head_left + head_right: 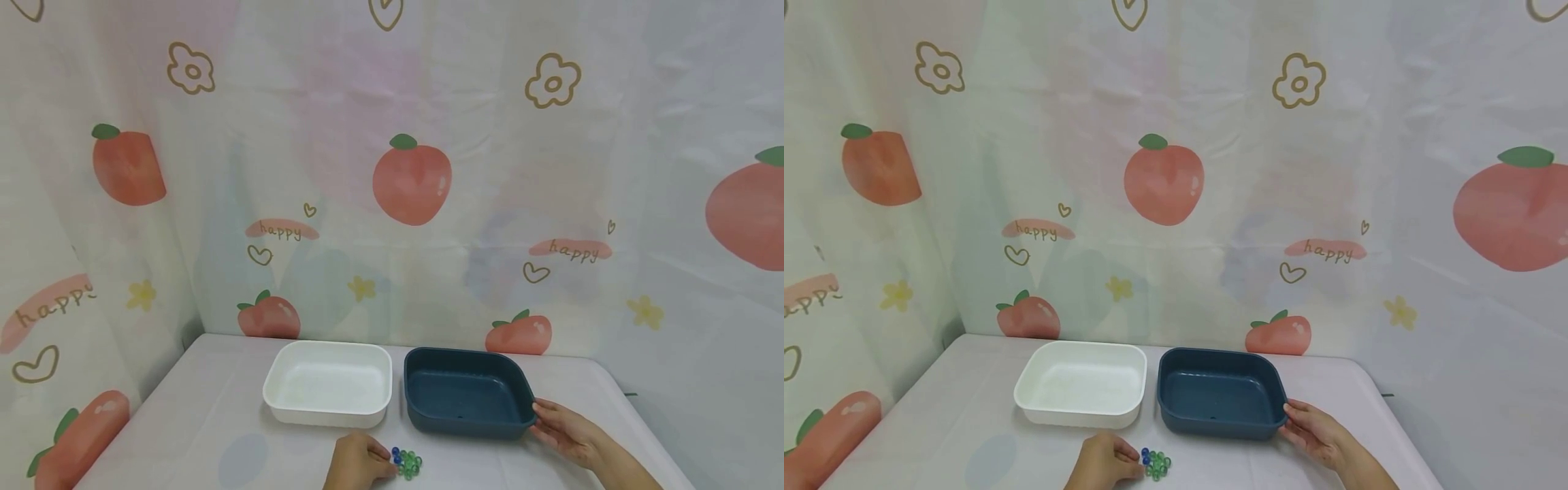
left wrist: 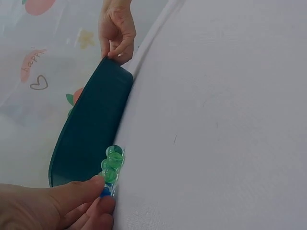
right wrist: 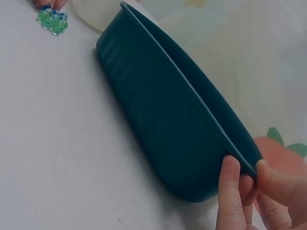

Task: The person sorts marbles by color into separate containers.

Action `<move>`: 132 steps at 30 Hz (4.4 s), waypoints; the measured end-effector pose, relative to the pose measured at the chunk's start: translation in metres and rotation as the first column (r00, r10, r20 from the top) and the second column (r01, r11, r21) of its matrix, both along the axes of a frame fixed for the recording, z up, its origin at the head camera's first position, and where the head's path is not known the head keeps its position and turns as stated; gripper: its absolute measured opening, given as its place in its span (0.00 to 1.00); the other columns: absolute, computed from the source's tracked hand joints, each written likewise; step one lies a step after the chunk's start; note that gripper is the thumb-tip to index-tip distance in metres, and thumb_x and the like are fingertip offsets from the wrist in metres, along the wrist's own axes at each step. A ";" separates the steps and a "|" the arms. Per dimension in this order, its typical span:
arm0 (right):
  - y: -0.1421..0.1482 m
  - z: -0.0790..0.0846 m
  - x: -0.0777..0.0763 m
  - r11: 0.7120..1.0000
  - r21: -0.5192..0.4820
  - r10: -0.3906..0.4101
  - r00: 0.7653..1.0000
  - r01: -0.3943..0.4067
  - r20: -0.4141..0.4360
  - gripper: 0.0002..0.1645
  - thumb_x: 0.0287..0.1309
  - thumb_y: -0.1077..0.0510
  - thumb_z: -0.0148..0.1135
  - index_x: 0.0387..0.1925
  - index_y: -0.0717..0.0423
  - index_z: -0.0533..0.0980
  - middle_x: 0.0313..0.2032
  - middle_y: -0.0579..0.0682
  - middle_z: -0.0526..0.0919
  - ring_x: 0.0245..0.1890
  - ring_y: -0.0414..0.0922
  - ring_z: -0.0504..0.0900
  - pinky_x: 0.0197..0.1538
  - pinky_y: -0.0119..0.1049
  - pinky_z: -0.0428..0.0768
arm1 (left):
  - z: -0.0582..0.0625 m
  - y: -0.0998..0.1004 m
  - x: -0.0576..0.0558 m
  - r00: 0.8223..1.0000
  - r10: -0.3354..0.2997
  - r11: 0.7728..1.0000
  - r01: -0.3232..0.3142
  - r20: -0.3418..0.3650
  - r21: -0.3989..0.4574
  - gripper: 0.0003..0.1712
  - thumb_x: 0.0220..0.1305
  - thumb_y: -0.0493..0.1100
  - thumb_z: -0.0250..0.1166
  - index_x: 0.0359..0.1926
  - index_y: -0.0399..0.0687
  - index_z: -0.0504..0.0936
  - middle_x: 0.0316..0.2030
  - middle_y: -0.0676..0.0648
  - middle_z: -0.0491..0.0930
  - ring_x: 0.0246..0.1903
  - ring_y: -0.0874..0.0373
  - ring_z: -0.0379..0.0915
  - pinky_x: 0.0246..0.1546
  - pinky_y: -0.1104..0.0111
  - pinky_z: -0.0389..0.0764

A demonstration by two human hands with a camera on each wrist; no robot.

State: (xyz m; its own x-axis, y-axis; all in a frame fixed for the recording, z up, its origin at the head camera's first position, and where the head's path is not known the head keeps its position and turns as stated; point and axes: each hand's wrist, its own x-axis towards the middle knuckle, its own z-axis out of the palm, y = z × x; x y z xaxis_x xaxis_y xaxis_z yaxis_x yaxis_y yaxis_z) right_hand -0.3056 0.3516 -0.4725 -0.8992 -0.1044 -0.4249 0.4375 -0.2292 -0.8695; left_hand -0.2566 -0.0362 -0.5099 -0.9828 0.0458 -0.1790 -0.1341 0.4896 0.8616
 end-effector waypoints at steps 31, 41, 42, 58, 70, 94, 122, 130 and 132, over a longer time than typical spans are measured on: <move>0.006 -0.002 -0.001 0.997 -0.028 0.066 0.998 -0.066 -0.012 0.41 0.67 0.61 0.60 0.69 0.74 0.49 0.37 0.50 0.82 0.39 0.40 0.83 0.53 0.37 0.84 | -0.003 -0.005 -0.011 0.988 0.006 0.937 -0.060 0.157 0.343 0.11 0.56 0.37 0.73 0.39 0.36 0.87 0.31 0.46 0.87 0.31 0.58 0.85 0.35 0.67 0.88; 0.003 -0.001 -0.001 0.999 -0.010 0.051 0.999 -0.051 -0.006 0.46 0.68 0.62 0.58 0.72 0.74 0.41 0.37 0.49 0.81 0.39 0.39 0.82 0.52 0.36 0.84 | 0.016 0.005 -0.014 0.995 -0.004 0.918 -0.035 0.096 0.395 0.11 0.54 0.37 0.74 0.38 0.35 0.87 0.31 0.44 0.88 0.29 0.58 0.85 0.32 0.69 0.88; 0.003 0.000 -0.001 0.999 -0.009 0.044 0.999 -0.044 -0.003 0.46 0.67 0.61 0.59 0.72 0.74 0.42 0.37 0.50 0.81 0.38 0.39 0.82 0.52 0.36 0.85 | 0.018 0.006 -0.015 0.997 -0.005 0.916 -0.027 0.080 0.400 0.11 0.54 0.37 0.74 0.38 0.34 0.87 0.30 0.43 0.88 0.29 0.58 0.85 0.32 0.69 0.88; 0.004 -0.001 -0.001 0.997 -0.029 0.067 0.998 -0.068 -0.007 0.46 0.68 0.62 0.57 0.72 0.74 0.39 0.38 0.49 0.82 0.39 0.39 0.83 0.53 0.35 0.84 | 0.042 0.018 -0.031 1.000 -0.017 0.890 0.004 0.025 0.455 0.13 0.55 0.35 0.73 0.41 0.32 0.86 0.31 0.41 0.88 0.31 0.54 0.87 0.33 0.69 0.88; 0.006 0.000 0.001 0.993 -0.074 0.093 0.996 -0.093 -0.011 0.44 0.69 0.63 0.56 0.71 0.74 0.41 0.37 0.50 0.82 0.39 0.39 0.83 0.53 0.35 0.84 | 0.045 0.030 -0.049 0.999 0.046 0.893 -0.041 -0.001 0.449 0.12 0.55 0.34 0.73 0.40 0.31 0.86 0.31 0.41 0.87 0.30 0.54 0.87 0.33 0.66 0.88; 0.009 -0.004 0.000 0.989 -0.107 0.103 0.995 -0.104 -0.020 0.22 0.69 0.63 0.55 0.60 0.67 0.62 0.38 0.51 0.82 0.40 0.40 0.84 0.53 0.36 0.84 | 0.049 0.038 -0.052 0.995 0.055 0.938 -0.024 -0.082 0.346 0.06 0.53 0.34 0.74 0.32 0.36 0.87 0.25 0.43 0.87 0.25 0.56 0.85 0.27 0.69 0.87; 0.009 -0.004 0.002 0.981 -0.141 0.133 0.990 -0.137 -0.036 0.06 0.67 0.63 0.59 0.45 0.57 0.76 0.38 0.50 0.83 0.41 0.40 0.85 0.53 0.34 0.84 | 0.041 0.009 -0.023 0.999 -0.021 0.929 0.006 0.037 0.370 0.09 0.58 0.37 0.72 0.37 0.34 0.87 0.28 0.43 0.87 0.27 0.56 0.86 0.30 0.69 0.88; 0.007 -0.002 0.002 0.989 -0.111 0.095 0.995 -0.097 -0.022 0.24 0.66 0.63 0.60 0.59 0.66 0.64 0.38 0.50 0.83 0.40 0.40 0.84 0.53 0.35 0.84 | 0.030 -0.004 -0.015 0.998 -0.014 0.953 -0.004 0.058 0.303 0.07 0.57 0.39 0.72 0.34 0.37 0.87 0.27 0.46 0.87 0.26 0.60 0.84 0.30 0.68 0.88; 0.006 -0.001 0.001 0.992 -0.096 0.084 0.996 -0.085 -0.017 0.36 0.66 0.63 0.60 0.66 0.71 0.54 0.37 0.49 0.83 0.40 0.40 0.85 0.53 0.35 0.84 | 0.027 -0.007 -0.014 0.999 -0.009 0.958 -0.007 0.053 0.286 0.07 0.56 0.38 0.73 0.33 0.37 0.87 0.27 0.47 0.87 0.26 0.60 0.84 0.30 0.68 0.88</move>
State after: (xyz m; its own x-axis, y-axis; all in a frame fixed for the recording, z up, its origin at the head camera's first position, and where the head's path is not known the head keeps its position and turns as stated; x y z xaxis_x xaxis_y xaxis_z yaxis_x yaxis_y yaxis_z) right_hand -0.3043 0.3577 -0.4739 -0.8907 -0.2201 -0.3978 0.4479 -0.2751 -0.8507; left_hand -0.2704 -0.0427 -0.4831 -0.9722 0.1035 -0.2101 -0.1830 0.2241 0.9572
